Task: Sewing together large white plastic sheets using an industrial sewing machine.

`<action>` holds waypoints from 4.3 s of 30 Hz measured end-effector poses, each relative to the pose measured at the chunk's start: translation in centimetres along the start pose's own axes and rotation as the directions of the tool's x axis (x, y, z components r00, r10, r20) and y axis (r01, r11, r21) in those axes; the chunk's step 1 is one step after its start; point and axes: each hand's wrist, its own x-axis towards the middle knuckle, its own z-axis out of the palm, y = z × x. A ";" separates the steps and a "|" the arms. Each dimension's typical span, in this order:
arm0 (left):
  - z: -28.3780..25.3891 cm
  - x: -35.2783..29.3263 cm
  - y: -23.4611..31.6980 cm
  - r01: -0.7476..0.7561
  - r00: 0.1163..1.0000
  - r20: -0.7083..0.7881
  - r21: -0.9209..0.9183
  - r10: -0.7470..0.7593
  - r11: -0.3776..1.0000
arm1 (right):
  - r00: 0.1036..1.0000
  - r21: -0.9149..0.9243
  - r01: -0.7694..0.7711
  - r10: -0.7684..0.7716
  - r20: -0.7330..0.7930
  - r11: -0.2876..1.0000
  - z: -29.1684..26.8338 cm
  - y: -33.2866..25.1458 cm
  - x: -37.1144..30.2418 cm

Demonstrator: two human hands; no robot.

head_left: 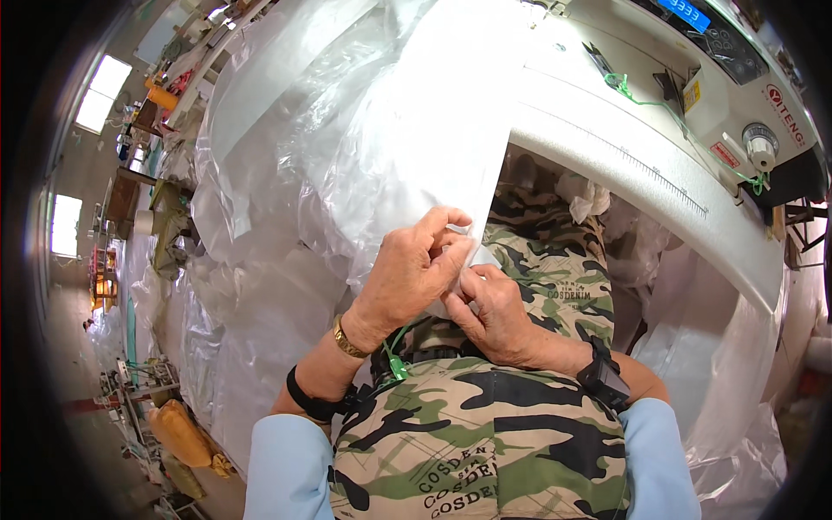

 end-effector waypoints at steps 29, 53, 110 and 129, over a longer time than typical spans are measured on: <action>-0.3 -1.8 1.3 -0.468 0.859 0.186 0.665 0.478 0.582 | 0.910 -0.416 -0.118 0.266 0.319 0.902 -10.2 2.1 11.0; 0.2 -1.3 -0.5 -0.470 0.834 0.159 0.706 0.528 0.529 | 0.829 -0.592 0.559 -0.411 0.379 0.581 -14.3 9.0 21.6; -1.1 3.9 -4.1 -0.516 0.856 0.278 0.497 0.435 0.698 | 0.988 -0.782 0.099 0.033 0.150 0.615 -13.6 8.9 21.6; -0.1 17.7 -0.4 -0.469 0.862 0.177 0.630 0.474 0.619 | 0.990 -0.728 0.120 -0.023 0.141 0.675 -13.8 11.1 21.7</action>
